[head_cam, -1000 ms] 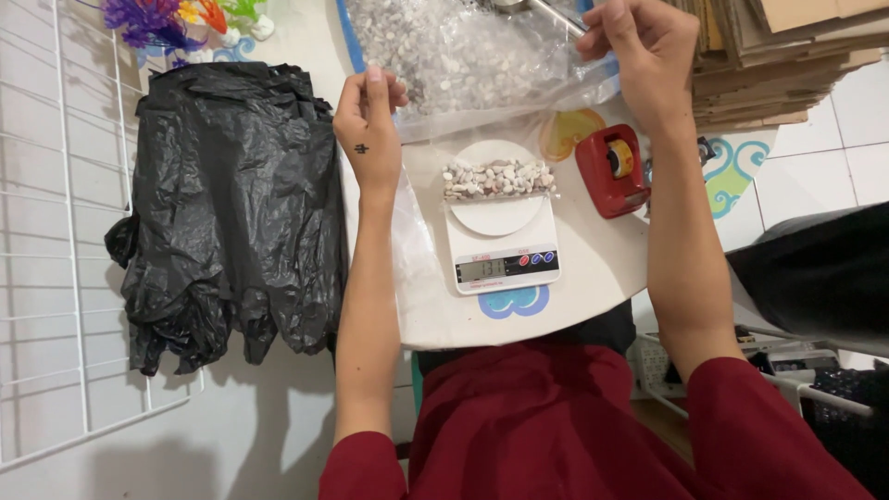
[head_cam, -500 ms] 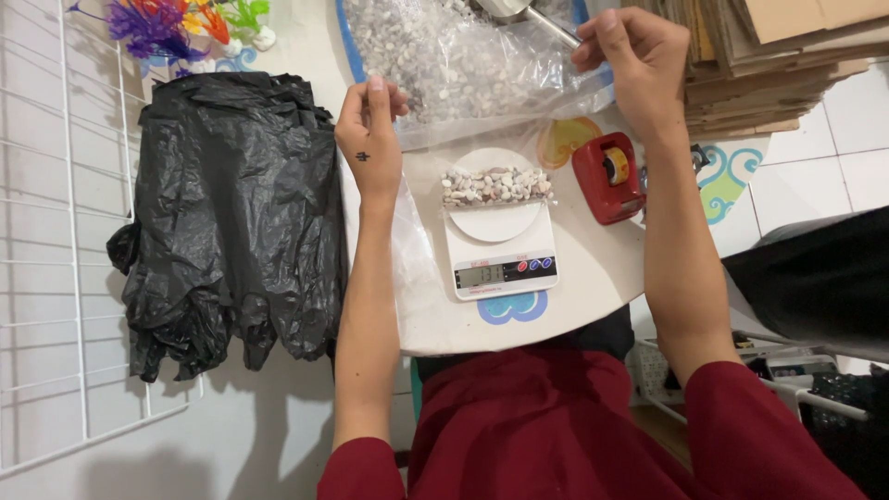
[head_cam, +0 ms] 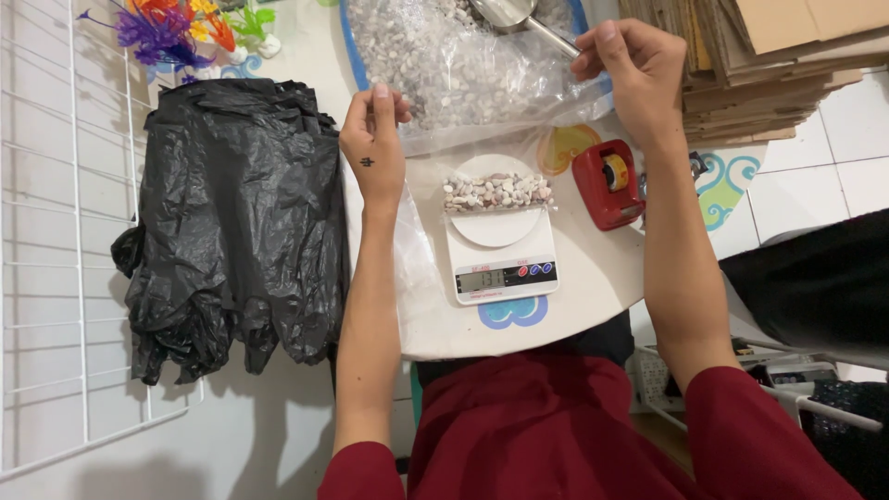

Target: The person is weighing out small white stones into a plastic bag using a metal scoop and a digital scale, likely for a customer order.

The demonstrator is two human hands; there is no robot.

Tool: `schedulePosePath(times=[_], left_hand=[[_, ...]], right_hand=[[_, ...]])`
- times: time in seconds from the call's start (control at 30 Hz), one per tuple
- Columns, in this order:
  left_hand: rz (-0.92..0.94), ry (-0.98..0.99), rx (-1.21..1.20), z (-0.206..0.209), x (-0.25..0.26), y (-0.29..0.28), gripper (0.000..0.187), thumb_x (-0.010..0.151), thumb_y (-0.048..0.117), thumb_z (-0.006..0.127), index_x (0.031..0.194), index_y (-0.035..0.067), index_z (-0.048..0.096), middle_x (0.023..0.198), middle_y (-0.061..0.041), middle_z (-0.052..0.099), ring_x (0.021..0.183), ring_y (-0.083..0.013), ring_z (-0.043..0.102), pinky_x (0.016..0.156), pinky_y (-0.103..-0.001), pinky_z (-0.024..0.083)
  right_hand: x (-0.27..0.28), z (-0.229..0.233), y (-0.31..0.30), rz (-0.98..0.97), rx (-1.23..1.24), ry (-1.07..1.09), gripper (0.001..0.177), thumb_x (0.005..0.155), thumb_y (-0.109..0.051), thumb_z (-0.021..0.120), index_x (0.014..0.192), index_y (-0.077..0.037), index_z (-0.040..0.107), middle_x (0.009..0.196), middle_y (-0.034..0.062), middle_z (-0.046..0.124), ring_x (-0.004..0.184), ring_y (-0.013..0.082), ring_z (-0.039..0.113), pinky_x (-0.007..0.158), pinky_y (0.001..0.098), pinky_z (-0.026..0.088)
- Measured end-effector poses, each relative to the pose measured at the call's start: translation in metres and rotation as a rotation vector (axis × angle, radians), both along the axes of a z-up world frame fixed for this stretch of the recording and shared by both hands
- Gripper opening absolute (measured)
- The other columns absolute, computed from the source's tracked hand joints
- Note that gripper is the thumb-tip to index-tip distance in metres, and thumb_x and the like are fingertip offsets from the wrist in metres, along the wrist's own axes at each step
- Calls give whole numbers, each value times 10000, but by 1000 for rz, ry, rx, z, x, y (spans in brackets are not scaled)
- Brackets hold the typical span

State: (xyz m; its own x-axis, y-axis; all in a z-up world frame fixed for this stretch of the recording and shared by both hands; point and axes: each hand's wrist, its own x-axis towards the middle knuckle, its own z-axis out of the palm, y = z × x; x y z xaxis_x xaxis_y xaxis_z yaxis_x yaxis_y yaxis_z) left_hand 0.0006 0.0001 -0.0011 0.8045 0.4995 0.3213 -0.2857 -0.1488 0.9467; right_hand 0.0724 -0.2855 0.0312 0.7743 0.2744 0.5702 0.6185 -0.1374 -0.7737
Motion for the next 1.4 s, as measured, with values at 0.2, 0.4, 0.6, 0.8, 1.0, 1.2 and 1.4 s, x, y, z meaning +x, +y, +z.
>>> schedulePosePath(times=[0.2, 0.4, 0.6, 0.8, 1.0, 1.2, 1.4], left_hand=[[0, 1, 3, -4, 2, 1, 375, 1022, 375, 519, 914, 55, 680, 816, -44, 695, 738, -126, 666, 720, -269, 584], [49, 1, 124, 1, -3, 1, 356, 1029, 382, 506, 926, 95, 690, 830, -20, 715, 755, -121, 681, 734, -283, 548], [54, -317, -92, 66, -37, 16, 253, 1064, 323, 526, 995, 109, 642, 886, -56, 700, 807, -160, 689, 760, -246, 610], [-146, -761, -306, 115, -103, 66, 300, 1109, 341, 570, 1160, 66, 679, 1070, -116, 721, 881, -210, 668, 723, -315, 556], [-147, 198, 637, 128, -162, 44, 229, 1010, 66, 567, 1202, 50, 690, 1159, -83, 732, 939, -183, 695, 843, -310, 532], [107, 469, 1178, 42, -159, 36, 386, 906, 200, 765, 1232, 11, 682, 1406, -276, 574, 1429, -526, 384, 1156, -631, 298], [261, 739, 1271, 2, -158, 71, 661, 851, 231, 826, 1412, 8, 556, 1500, -303, 452, 1428, -565, 333, 1125, -624, 364]], right_hand=[[-2, 1, 2, -6, 8, 27, 377, 1214, -221, 526, 1088, 91, 695, 893, 175, 699, 784, 231, 690, 748, 317, 590], [-4, 3, 3, -3, -2, 13, 372, 1213, -224, 531, 1104, 91, 696, 911, 185, 706, 793, 245, 699, 754, 325, 600], [-5, 4, 6, 45, -74, 19, 338, 1180, -242, 562, 1227, 78, 657, 1052, 193, 695, 870, 255, 698, 810, 354, 617], [-43, 33, 24, -29, -293, -448, 93, 1077, 83, 676, 1165, 93, 647, 1028, 218, 654, 856, 280, 628, 781, 372, 564], [-153, 10, 99, 509, -700, -219, 321, 941, -242, 734, 1187, -37, 701, 1221, 178, 668, 1065, 363, 652, 904, 477, 521], [-192, -31, 156, 584, -955, -356, 629, 951, -400, 688, 1405, 17, 561, 1398, 291, 535, 1293, 436, 563, 1019, 491, 491], [-184, -43, 174, 395, -1129, -345, 826, 862, -487, 726, 1519, -56, 469, 1472, 250, 496, 1259, 393, 541, 944, 462, 509]])
